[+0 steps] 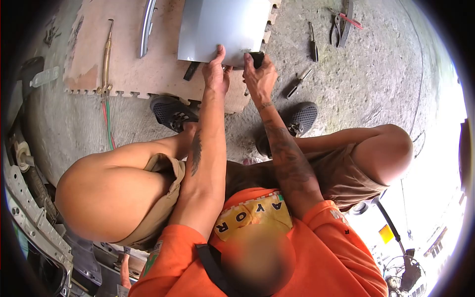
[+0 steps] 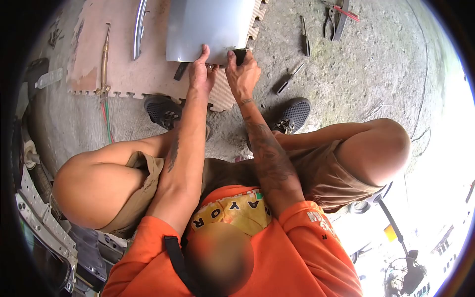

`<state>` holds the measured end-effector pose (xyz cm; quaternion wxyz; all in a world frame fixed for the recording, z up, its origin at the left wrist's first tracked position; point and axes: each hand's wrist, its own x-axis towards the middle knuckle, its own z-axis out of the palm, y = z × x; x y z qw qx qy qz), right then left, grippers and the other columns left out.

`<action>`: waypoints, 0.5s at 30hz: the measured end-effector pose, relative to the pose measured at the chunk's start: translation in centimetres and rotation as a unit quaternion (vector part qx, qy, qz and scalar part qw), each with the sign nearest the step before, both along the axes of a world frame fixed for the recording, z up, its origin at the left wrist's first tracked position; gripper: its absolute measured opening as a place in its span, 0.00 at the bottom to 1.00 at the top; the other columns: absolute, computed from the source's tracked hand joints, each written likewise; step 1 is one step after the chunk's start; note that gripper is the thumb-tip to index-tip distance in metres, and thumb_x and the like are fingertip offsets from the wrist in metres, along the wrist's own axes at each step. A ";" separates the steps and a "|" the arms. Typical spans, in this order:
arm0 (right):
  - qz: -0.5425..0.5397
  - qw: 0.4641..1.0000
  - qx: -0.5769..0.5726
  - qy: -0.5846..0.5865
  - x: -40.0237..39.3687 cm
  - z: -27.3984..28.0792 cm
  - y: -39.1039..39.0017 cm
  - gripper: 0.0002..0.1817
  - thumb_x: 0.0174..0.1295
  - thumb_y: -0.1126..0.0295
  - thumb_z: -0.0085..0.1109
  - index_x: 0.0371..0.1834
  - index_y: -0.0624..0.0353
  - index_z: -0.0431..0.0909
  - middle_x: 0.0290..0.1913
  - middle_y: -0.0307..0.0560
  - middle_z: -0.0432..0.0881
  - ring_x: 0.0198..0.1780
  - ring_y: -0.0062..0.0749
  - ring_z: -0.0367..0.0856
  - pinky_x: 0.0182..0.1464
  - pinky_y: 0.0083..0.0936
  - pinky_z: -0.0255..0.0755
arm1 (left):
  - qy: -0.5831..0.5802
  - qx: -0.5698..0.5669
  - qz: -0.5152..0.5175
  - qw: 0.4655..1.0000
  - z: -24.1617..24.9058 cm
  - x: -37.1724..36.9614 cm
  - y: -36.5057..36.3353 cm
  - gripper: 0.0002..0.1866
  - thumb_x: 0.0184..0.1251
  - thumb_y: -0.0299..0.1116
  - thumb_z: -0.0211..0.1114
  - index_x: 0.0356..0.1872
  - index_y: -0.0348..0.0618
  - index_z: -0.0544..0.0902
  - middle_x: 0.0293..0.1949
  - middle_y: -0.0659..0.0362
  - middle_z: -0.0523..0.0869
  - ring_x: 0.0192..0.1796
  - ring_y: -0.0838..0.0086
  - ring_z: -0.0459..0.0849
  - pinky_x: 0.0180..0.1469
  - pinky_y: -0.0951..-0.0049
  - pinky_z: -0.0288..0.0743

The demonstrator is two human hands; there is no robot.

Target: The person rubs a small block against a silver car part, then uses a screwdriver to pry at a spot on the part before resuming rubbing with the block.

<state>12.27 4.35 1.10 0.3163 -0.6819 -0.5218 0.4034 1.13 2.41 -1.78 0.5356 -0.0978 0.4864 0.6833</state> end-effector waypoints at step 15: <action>0.048 0.989 0.096 -0.097 -0.9 -0.6 1.6 0.16 0.59 0.61 0.69 0.30 0.67 0.82 0.29 0.64 0.86 0.32 0.57 0.88 0.36 0.42 0.79 | 0.030 0.000 0.041 0.999 0.2 0.7 0.0 0.26 0.65 0.36 0.76 0.62 0.45 0.77 0.57 0.60 0.81 0.56 0.69 0.78 0.56 0.63 0.73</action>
